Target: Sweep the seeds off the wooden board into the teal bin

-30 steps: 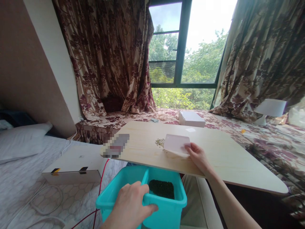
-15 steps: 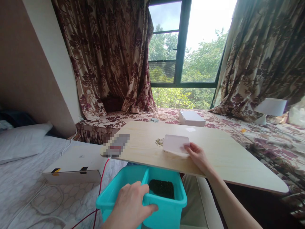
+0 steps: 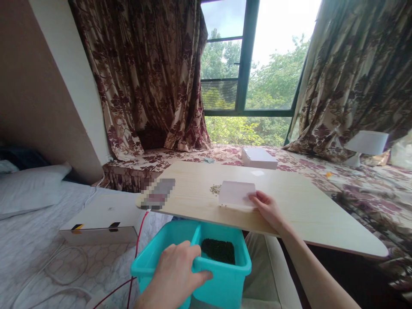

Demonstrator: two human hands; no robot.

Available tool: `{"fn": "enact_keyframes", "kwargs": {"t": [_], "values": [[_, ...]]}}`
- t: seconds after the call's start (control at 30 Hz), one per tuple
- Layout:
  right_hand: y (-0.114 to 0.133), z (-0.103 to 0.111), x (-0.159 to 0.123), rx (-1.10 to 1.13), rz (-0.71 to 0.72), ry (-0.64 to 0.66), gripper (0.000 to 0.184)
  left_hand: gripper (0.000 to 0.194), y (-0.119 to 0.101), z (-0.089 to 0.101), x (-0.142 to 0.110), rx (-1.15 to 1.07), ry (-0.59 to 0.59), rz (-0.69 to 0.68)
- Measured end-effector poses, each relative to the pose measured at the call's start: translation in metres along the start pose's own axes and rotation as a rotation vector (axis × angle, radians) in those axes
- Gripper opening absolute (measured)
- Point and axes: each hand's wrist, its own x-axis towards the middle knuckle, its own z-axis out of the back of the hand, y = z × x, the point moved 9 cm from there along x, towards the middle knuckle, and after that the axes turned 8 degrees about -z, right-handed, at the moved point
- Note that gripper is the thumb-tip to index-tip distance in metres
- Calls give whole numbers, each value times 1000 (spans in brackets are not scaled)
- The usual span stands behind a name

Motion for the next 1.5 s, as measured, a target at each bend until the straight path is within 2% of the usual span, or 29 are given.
{"fn": "enact_keyframes", "kwargs": {"t": [0.17, 0.43, 0.5, 0.63, 0.7, 0.83, 1.1, 1.3, 1.5], "values": [[-2, 6, -3, -4, -1, -59, 34, 21, 2, 2, 3, 2, -34, -25], [-3, -13, -33, -9, -83, 155, 34, 21, 2, 3, -1, -53, -42, -27], [-1, -5, -33, 9, -79, 106, 36, 21, 0, 4, -3, -67, -35, -29], [4, 25, -18, 26, -11, -172, 40, 22, -2, 6, -3, -66, -15, -18], [2, 29, -9, 12, -15, -231, 39, 23, -1, 5, -1, -58, -2, -9], [0, 22, 2, -3, -26, -217, 34, 23, 0, 1, 1, -51, -6, -16], [2, 15, 2, -55, -36, -194, 25, 23, 1, 1, -1, -49, -5, -10], [-1, 13, 9, -47, -27, -211, 25, 23, 1, 2, 0, -46, -1, -9], [-2, 4, 10, -47, -23, -156, 27, 23, 1, 2, 0, -17, 20, -1]]}}
